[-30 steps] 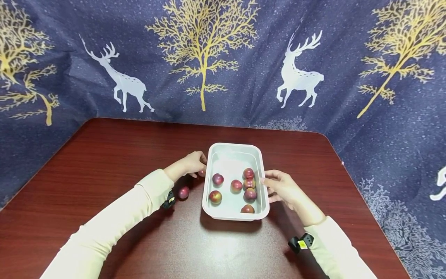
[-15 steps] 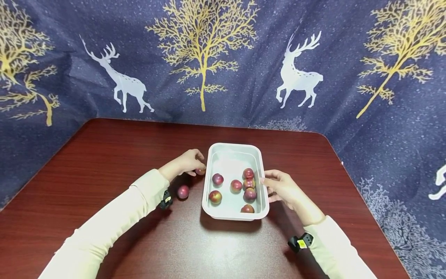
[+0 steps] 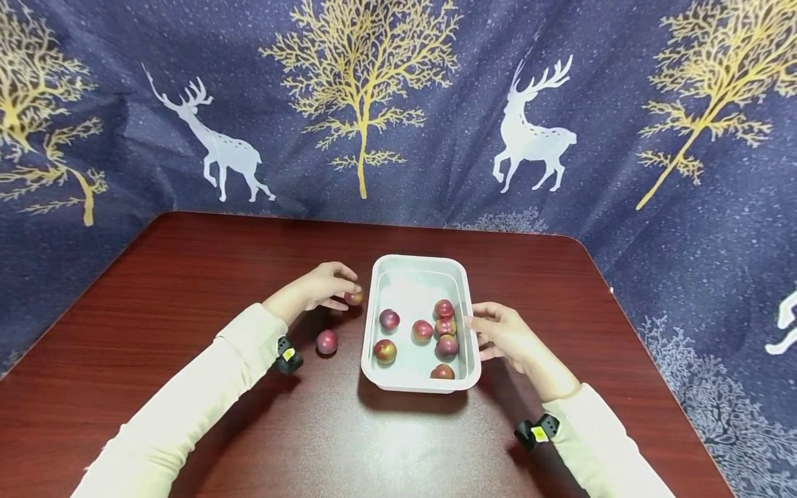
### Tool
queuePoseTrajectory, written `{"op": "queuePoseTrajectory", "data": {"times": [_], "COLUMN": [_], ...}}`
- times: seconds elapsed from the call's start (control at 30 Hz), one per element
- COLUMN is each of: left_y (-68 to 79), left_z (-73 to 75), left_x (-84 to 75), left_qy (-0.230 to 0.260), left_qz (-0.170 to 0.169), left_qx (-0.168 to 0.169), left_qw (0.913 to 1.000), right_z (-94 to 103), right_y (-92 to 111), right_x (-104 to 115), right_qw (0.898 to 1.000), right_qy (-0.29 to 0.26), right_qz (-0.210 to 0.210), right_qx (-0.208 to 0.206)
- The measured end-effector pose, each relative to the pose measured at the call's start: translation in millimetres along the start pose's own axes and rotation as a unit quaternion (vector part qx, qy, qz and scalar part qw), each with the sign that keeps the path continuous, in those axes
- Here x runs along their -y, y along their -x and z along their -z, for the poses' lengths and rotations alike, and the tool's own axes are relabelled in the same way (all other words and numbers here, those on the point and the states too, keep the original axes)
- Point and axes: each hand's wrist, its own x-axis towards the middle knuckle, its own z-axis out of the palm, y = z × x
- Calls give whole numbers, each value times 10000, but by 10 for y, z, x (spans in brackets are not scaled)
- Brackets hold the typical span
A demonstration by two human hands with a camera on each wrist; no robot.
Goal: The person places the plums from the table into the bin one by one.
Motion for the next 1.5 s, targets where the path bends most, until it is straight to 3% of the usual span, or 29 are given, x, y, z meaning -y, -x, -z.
{"op": "queuePoseTrajectory", "data": {"times": [0.2,0.47,0.87,1.5], "left_y": [44,73,185,180], "left_z": [89,128,117,-368], "left_x": [-19,-81,-365,-609], "left_qy": [451,708,711,563], "left_qz": [-30,-107,-298,-280], "left_qx": [31,36,149,972], "left_qw": [9990,9974,9969,9933], "right_z": [5,4,3,-7], "right_y": [0,-10,-13,-6], "right_x": [-2,-9,-37,-47], "right_qw": [10000,10000,10000,9999], "right_qy": [-12,32,-50,-104], "right_qz": [-22,-35,58,14], "right_qx": [-14,-31,30,-81]}}
